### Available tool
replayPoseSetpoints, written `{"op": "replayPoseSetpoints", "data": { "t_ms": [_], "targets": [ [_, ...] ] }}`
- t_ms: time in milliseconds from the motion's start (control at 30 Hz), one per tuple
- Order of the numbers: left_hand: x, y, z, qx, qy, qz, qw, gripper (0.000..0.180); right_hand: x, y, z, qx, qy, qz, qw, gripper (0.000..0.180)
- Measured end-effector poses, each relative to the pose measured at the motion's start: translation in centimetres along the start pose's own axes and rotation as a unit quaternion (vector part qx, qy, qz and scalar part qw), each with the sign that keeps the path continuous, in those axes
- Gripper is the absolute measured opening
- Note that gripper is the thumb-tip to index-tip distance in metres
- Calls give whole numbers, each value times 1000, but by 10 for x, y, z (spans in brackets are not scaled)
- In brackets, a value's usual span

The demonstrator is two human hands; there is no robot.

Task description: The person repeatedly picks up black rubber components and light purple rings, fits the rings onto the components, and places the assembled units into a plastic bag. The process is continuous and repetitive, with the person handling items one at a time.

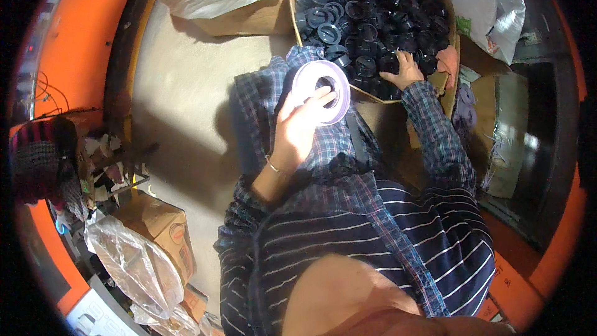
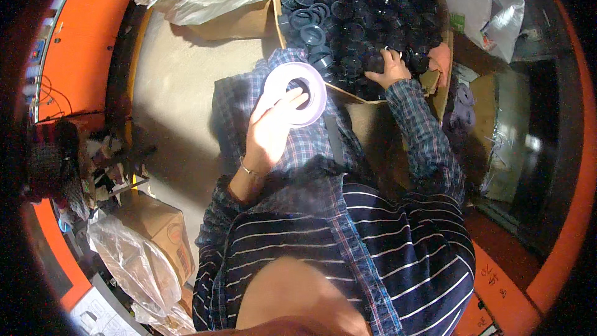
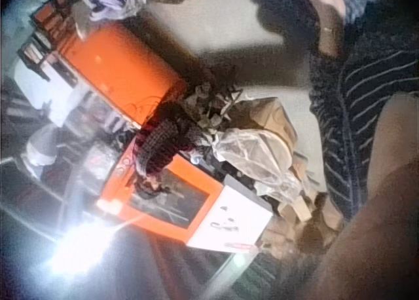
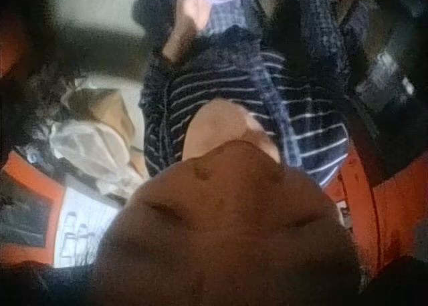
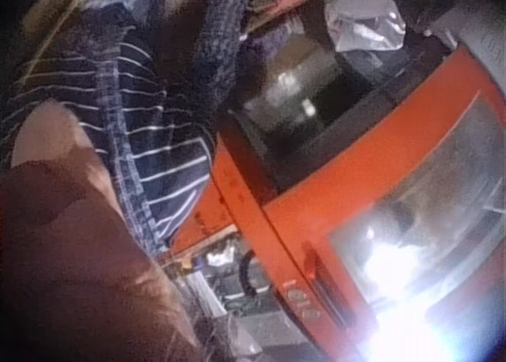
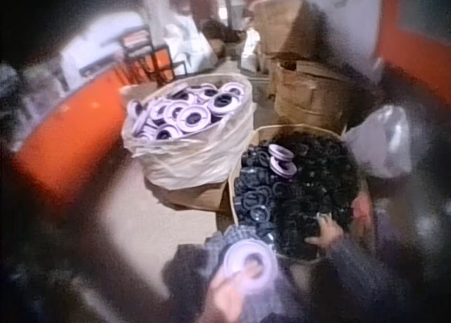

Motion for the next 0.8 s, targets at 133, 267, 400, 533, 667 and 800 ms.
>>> {"op": "replayPoseSetpoints", "data": {
  "t_ms": [133, 267, 400, 533, 667, 800],
  "targets": [
    [0, 1, 0, -25, 30, 6, 999, 42, -11, 8, -30, 46, -59, 21, 997, 75],
    [0, 4, 6, -50, 55, -7, 997, 41, 10, -37, 34, -137, 46, 23, 989, 59],
    [0, 1, 4, -58, 25, 2, 998, 43, 67, -127, 96, -285, 104, 294, 906, 60],
    [6, 4, -4, -188, 5, -63, 980, 28, 91, -170, 107, -304, 96, 335, 886, 59],
    [12, 9, -9, -252, 0, -77, 965, 31, 95, -170, 94, -436, 77, 221, 869, 60],
    [13, 7, -10, -298, -6, -114, 948, 33, 103, -173, 79, -472, 92, 153, 863, 66]
  ]
}}
Point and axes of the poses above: each hand's wrist, its own x-axis away from the middle knuckle, its own z-axis out of the back of the hand, y = z × x, the point moved 4 cm from there along -x, towards the middle knuckle, and after that the axes turned 8 degrees about x, right-handed, at the moved point
